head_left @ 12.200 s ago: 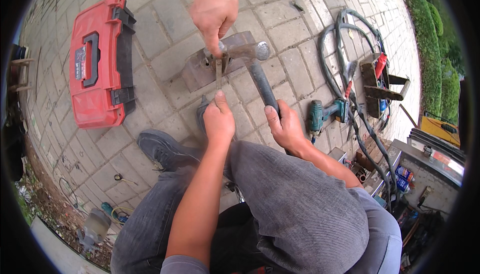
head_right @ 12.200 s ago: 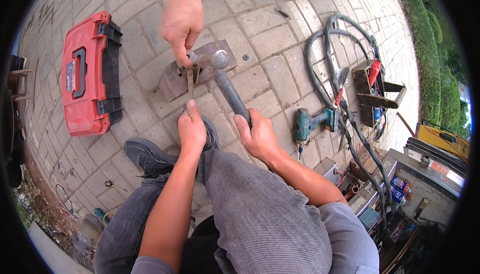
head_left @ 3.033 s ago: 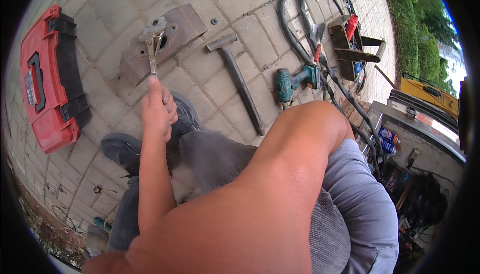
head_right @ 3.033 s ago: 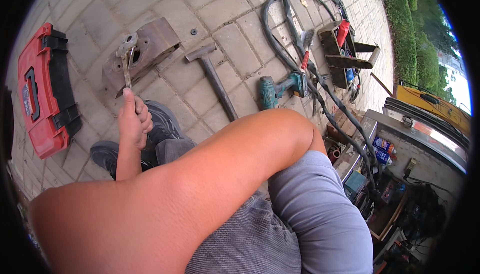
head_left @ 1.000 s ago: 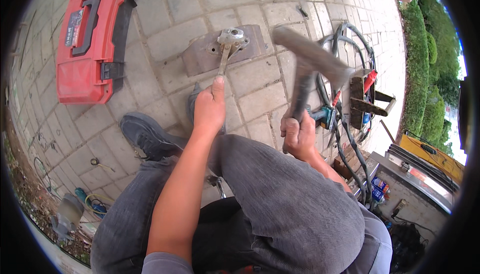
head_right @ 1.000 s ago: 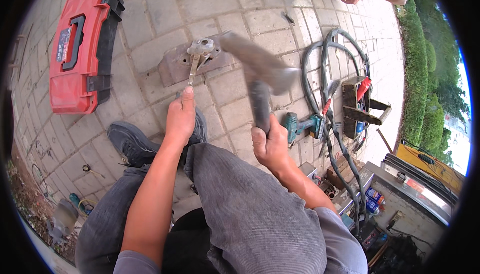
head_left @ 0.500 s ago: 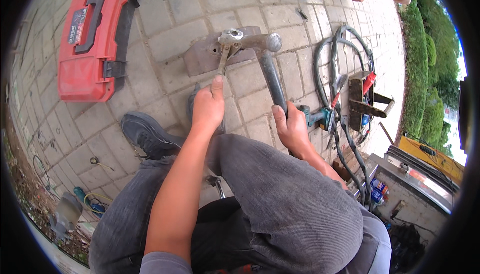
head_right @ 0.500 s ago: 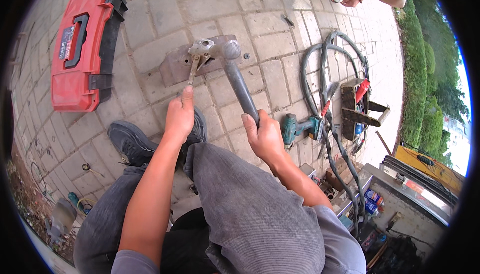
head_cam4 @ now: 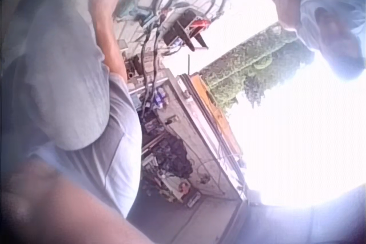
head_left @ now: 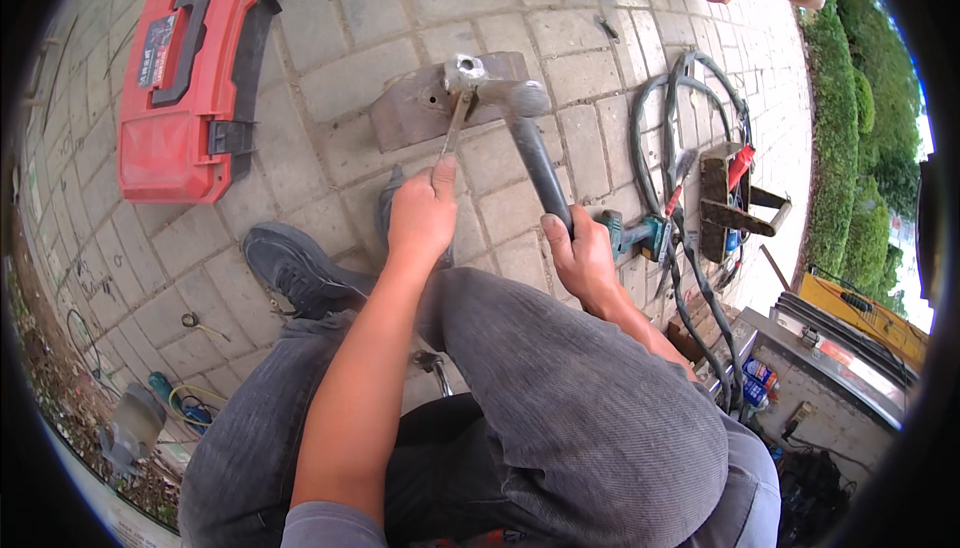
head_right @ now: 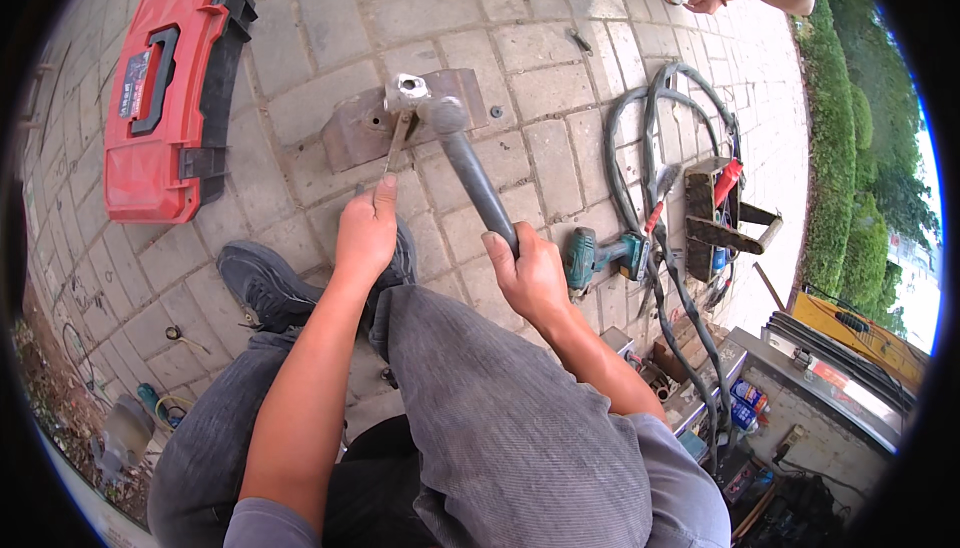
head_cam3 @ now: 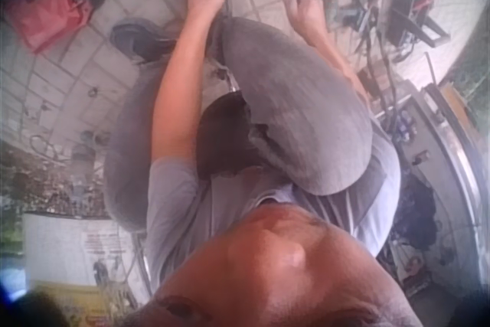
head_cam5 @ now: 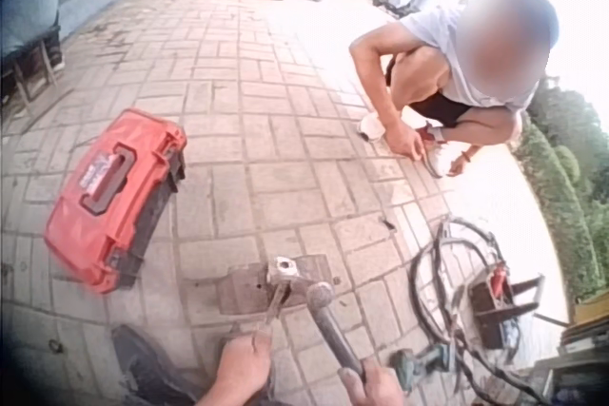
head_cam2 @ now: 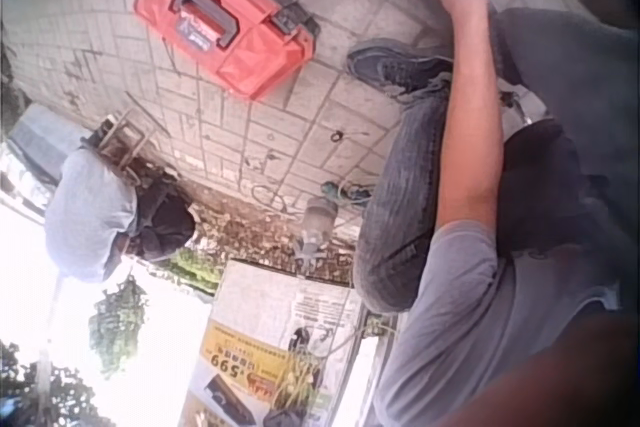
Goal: The person uses a hammer and a metal punch to drive a pin out of a metal bracket. They repeatedly position the punch and strike it with the hammer to remove the pin from the bracket.
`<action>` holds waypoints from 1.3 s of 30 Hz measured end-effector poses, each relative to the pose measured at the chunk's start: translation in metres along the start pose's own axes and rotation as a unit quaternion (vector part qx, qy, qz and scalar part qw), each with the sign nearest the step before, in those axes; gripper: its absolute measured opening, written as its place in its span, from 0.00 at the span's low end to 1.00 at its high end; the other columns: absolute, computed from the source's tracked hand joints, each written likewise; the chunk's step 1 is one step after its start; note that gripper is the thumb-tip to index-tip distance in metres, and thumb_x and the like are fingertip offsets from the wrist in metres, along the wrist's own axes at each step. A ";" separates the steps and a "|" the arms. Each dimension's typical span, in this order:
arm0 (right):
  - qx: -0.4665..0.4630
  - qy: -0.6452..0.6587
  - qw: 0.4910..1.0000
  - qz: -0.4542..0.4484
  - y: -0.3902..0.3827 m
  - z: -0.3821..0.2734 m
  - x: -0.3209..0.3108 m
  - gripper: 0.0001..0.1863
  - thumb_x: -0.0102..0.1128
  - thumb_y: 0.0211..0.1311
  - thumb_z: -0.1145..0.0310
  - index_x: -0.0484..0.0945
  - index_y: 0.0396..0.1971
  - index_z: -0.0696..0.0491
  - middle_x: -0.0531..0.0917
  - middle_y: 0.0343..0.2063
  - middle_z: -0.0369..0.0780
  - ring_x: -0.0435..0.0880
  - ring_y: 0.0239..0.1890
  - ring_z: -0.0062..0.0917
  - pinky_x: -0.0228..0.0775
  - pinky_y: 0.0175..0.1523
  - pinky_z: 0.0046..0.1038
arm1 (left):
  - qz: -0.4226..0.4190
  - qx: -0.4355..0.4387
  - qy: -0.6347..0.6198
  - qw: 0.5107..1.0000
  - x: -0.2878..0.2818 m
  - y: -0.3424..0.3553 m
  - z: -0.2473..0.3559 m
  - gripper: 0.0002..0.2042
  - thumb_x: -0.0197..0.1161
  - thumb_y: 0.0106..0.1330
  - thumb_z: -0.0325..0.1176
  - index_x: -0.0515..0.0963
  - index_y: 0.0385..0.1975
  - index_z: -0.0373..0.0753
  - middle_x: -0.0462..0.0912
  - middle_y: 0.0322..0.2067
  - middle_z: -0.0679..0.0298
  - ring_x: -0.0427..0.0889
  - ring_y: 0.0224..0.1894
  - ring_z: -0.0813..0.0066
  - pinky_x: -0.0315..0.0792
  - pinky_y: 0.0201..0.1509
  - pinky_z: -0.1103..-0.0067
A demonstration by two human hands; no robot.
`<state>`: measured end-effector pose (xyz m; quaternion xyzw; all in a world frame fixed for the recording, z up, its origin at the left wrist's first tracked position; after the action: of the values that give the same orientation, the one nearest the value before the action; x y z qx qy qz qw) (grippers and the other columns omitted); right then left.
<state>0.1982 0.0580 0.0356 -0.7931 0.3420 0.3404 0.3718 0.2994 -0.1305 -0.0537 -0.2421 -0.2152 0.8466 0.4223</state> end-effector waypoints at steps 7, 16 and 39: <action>-0.014 0.113 0.993 0.039 -0.009 0.005 -0.017 0.27 0.51 0.66 0.48 0.70 0.26 0.61 0.70 0.12 0.45 0.72 0.15 0.30 0.63 0.23 0.33 | -0.037 -0.013 -0.005 0.999 0.014 -0.004 -0.002 0.31 0.42 0.70 0.56 0.77 0.33 0.28 0.77 0.30 0.39 0.76 0.38 0.40 0.69 0.44 0.62; 0.067 0.223 0.972 -0.026 -0.008 0.017 0.010 0.28 0.50 0.66 0.46 0.69 0.24 0.60 0.72 0.11 0.39 0.72 0.16 0.22 0.63 0.22 0.29 | 0.011 -0.017 0.044 0.999 0.002 -0.006 -0.003 0.33 0.39 0.70 0.58 0.77 0.29 0.28 0.77 0.26 0.41 0.76 0.33 0.42 0.69 0.41 0.62; -0.028 0.201 0.978 -0.044 0.007 -0.010 0.038 0.26 0.52 0.65 0.49 0.71 0.25 0.62 0.71 0.13 0.49 0.73 0.17 0.37 0.64 0.26 0.38 | 0.090 -0.053 0.099 0.990 -0.043 -0.011 -0.023 0.34 0.41 0.69 0.60 0.77 0.27 0.28 0.77 0.24 0.42 0.76 0.32 0.42 0.69 0.39 0.61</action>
<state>0.2158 0.0353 0.0074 -0.8696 0.3650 0.1670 0.2874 0.3423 -0.1554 -0.0556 -0.3655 -0.1944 0.8401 0.3504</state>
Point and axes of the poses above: each hand's wrist, its own y-axis towards the middle knuckle, its own x-axis out of the palm, z = x × y, the point moved 8 cm from there along y, towards the middle knuckle
